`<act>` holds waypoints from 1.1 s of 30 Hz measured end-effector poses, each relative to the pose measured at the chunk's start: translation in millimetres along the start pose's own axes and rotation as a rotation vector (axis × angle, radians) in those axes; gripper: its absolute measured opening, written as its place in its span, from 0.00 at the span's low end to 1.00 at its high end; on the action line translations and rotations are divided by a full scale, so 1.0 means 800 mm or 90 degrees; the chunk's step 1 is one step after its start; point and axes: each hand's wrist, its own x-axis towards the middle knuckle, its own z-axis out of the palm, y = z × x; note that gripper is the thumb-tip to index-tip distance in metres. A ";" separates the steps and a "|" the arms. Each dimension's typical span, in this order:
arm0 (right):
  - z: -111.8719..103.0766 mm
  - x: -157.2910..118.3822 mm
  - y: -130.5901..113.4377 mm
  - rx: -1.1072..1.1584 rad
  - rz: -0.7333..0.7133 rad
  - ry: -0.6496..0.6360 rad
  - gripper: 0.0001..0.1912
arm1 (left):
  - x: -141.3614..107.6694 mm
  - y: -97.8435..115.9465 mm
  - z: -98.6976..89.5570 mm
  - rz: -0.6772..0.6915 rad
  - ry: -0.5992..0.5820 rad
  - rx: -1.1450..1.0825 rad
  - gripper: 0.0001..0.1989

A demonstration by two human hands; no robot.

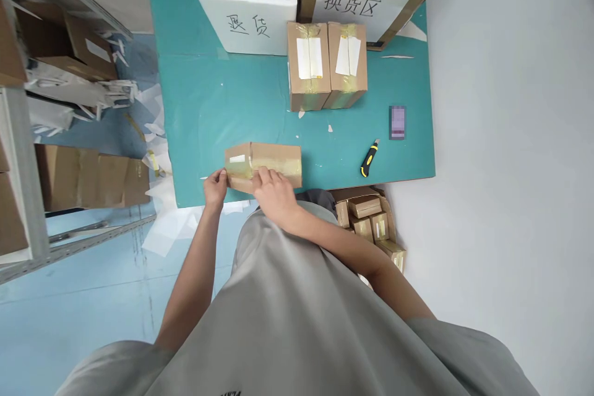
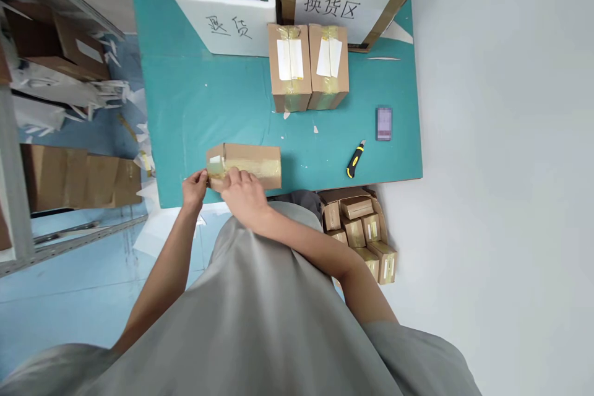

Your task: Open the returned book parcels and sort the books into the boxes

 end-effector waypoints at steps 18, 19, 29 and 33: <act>-0.020 -0.093 0.268 0.202 0.262 0.197 0.16 | -0.041 0.115 0.038 0.173 -0.119 -0.046 0.21; -0.017 -0.094 0.267 0.192 0.260 0.216 0.16 | -0.041 0.116 0.035 0.188 -0.113 -0.036 0.20; 0.048 -0.094 0.268 0.166 0.344 0.175 0.10 | -0.060 0.069 0.049 0.119 -0.078 0.010 0.14; 0.064 -0.104 0.265 0.182 0.357 0.163 0.12 | -0.065 0.055 0.054 0.088 -0.067 0.014 0.15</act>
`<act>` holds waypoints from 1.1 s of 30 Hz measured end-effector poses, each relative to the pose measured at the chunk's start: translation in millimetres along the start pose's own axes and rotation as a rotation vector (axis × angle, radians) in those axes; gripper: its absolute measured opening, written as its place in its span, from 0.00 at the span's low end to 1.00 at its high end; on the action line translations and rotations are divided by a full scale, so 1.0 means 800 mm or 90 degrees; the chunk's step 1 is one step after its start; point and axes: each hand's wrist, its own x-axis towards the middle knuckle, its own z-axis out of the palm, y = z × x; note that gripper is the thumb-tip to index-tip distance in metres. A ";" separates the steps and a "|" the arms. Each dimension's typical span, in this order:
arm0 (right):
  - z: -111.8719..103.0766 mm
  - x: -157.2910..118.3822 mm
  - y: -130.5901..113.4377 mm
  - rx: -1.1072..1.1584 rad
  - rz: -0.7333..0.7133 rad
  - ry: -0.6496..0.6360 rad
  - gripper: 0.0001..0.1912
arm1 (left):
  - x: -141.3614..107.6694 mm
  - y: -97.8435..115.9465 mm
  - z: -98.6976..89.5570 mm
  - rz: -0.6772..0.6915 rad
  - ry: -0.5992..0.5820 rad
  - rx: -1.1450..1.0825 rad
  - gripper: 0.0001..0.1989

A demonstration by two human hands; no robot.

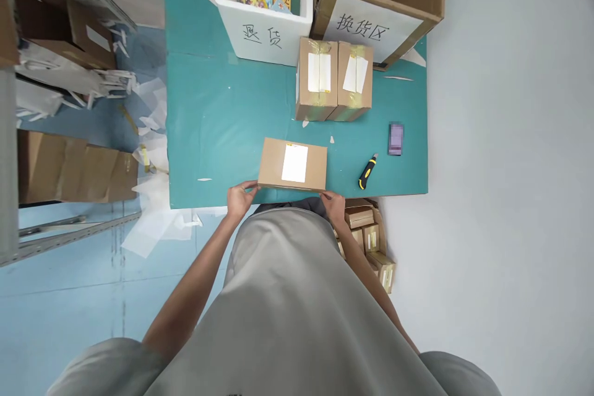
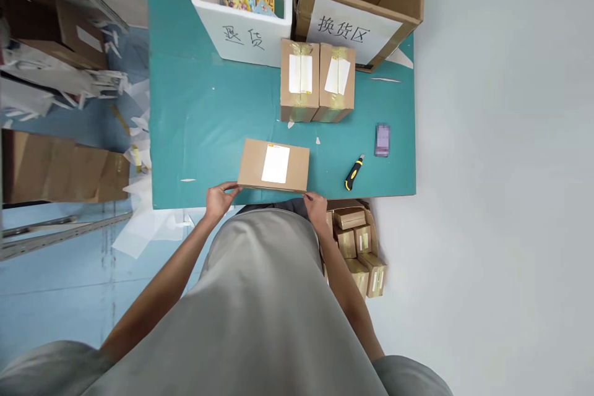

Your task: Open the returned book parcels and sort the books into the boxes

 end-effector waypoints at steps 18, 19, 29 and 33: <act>-0.055 0.076 -0.047 0.125 -0.023 0.016 0.17 | 0.055 0.095 -0.049 0.079 -0.031 0.118 0.23; -0.059 0.089 -0.045 0.130 -0.027 0.011 0.17 | 0.065 0.103 -0.047 0.101 -0.017 0.128 0.28; -0.140 0.317 -0.060 0.316 0.094 0.229 0.53 | 0.244 0.233 0.036 0.231 -0.020 0.015 0.39; -0.140 0.356 -0.070 0.410 0.101 0.154 0.53 | 0.286 0.250 0.071 0.171 -0.086 -0.065 0.36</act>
